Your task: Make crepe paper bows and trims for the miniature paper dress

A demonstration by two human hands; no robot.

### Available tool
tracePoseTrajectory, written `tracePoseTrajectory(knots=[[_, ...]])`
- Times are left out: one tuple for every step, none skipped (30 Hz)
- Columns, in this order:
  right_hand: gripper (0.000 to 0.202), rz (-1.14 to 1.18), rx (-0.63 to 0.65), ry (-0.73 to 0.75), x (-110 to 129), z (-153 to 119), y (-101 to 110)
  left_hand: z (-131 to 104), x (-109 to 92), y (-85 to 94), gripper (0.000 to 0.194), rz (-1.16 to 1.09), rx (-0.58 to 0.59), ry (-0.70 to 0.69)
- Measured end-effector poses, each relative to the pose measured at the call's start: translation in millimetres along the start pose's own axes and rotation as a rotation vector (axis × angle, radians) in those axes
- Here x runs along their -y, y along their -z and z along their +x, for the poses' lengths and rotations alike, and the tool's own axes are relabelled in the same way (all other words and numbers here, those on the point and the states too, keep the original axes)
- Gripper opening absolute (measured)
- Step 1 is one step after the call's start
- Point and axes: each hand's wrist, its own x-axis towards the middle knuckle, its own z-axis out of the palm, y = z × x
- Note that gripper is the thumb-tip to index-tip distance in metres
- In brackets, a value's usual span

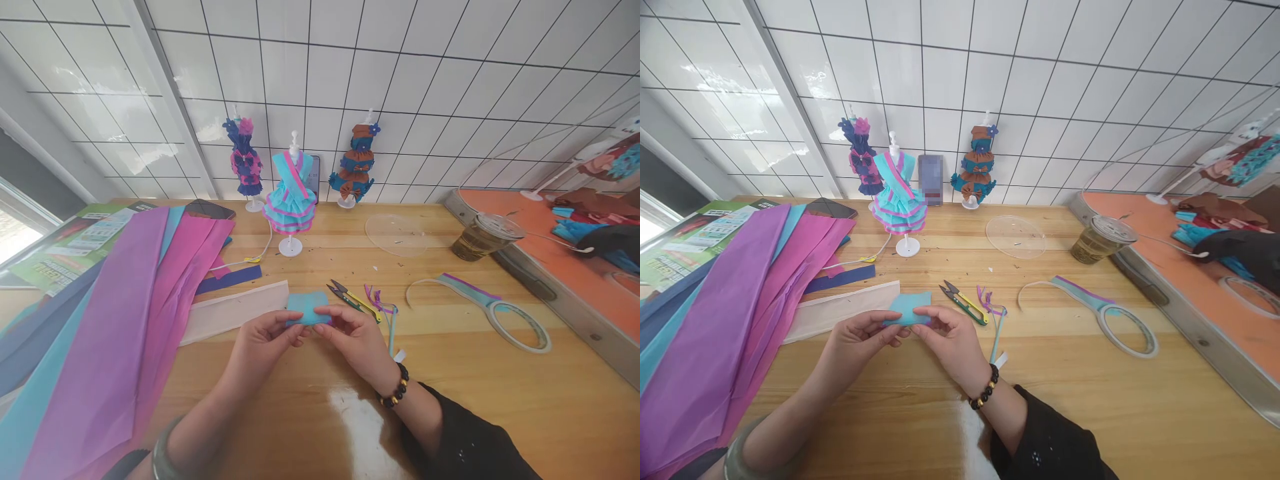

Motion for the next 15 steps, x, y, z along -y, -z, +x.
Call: tracePoseTrajectory(knots=[[0.021, -0.044, -0.001, 0.035, -0.8, 0.1, 1.0, 0.2, -0.2, 0.4, 0.017, 0.004, -0.001, -0.007], [0.019, -0.085, -0.003, 0.073, -1.4, 0.2, 1.9, 0.4, -0.3, 0.9, 0.016, 0.007, -0.003, -0.015], [0.018, -0.119, -0.005, 0.109, -1.6, 0.4, 2.5, 0.6, -0.2, 1.3, 0.016, 0.012, -0.006, -0.021], [0.018, -0.143, -0.008, 0.142, -1.6, 0.6, 2.9, 0.7, 0.0, 1.7, 0.016, 0.019, -0.007, -0.027], [0.017, -0.159, -0.012, 0.169, -1.1, 0.8, 3.1, 0.8, 0.3, 2.1, 0.016, 0.028, -0.007, -0.035], [0.017, -0.169, -0.016, 0.192, -0.4, 0.9, 3.1, 0.8, 0.8, 2.5, 0.015, 0.038, -0.006, -0.045], [0.016, -0.177, -0.022, 0.212, 0.5, 1.0, 3.0, 0.8, 1.2, 2.9, 0.015, 0.05, -0.006, -0.056], [0.016, -0.184, -0.031, 0.228, 1.6, 1.0, 2.8, 0.7, 1.7, 3.4, 0.015, 0.067, -0.009, -0.067], [0.015, -0.19, -0.04, 0.24, 2.5, 0.9, 2.6, 0.6, 2.0, 3.7, 0.016, 0.091, -0.015, -0.077], [0.015, -0.193, -0.048, 0.251, 3.3, 0.7, 2.4, 0.4, 2.2, 4.0, 0.015, 0.12, -0.026, -0.089], [0.014, -0.195, -0.055, 0.26, 3.8, 0.6, 2.3, 0.1, 2.3, 4.1, 0.015, 0.151, -0.039, -0.101], [0.013, -0.196, -0.063, 0.267, 3.9, 0.4, 2.2, -0.3, 2.1, 4.0, 0.015, 0.181, -0.051, -0.112], [0.013, -0.197, -0.069, 0.274, 3.9, 0.2, 2.1, -0.7, 2.0, 3.6, 0.015, 0.203, -0.061, -0.121], [0.012, -0.196, -0.073, 0.279, 3.7, 0.0, 1.9, -1.2, 1.7, 3.0, 0.016, 0.212, -0.066, -0.125], [0.012, -0.194, -0.074, 0.284, 3.6, -0.3, 1.6, -1.6, 1.6, 2.1, 0.018, 0.207, -0.061, -0.122]])
